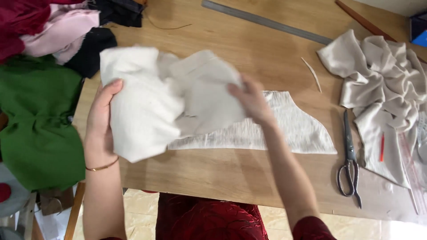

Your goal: Marking a pattern on white fabric, cutting it out with large shears, and then folding and bundling the piece.

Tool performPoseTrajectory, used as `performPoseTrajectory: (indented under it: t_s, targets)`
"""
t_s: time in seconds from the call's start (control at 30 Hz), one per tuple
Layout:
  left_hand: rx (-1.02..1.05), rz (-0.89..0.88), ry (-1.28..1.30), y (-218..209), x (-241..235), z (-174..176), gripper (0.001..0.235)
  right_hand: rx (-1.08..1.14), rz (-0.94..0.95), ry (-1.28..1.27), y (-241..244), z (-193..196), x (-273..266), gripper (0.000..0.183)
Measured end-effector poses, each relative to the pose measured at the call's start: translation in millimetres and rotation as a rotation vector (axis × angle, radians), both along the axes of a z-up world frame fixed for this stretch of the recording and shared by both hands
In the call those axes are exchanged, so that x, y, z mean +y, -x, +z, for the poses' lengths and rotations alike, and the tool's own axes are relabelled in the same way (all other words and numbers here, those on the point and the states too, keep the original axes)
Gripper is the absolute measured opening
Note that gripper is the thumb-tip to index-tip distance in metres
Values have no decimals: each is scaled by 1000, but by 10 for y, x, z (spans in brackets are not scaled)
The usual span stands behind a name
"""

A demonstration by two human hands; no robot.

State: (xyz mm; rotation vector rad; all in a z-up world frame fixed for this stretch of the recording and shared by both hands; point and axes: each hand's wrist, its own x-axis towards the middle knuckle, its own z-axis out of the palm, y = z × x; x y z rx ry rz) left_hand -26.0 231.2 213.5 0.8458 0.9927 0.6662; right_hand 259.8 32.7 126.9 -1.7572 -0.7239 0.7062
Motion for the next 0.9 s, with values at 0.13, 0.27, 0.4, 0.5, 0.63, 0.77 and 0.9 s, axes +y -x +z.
performPoseTrajectory:
  t_s: [0.13, 0.27, 0.4, 0.5, 0.63, 0.77, 0.9]
  targets:
    - [121, -87, -18, -488, -589, 284, 70, 86, -221, -26, -420, 530, -1114, 52]
    - [205, -310, -195, -728, -1056, -582, 89, 56, -344, 102, -873, -110, -2181, 51]
    - [770, -401, -1007, -651, -1410, -1589, 78, -417, -367, 561, -949, -808, -2894, 62]
    - [661, -365, -1323, -792, -1824, -1525, 50, -712, -386, 401, -433, -636, -2740, 40]
    - [488, -541, -1348, -1114, -2408, -1727, 56, -832, -102, 164, 101, -802, -2195, 17]
    - [810, -733, -1501, -1219, -2467, -1764, 55, -977, -82, 430, 227, -1056, -1889, 45]
    - [679, -743, -1336, -1159, -2275, -2064, 16, -832, -66, 471, 5, -1193, -2022, 39]
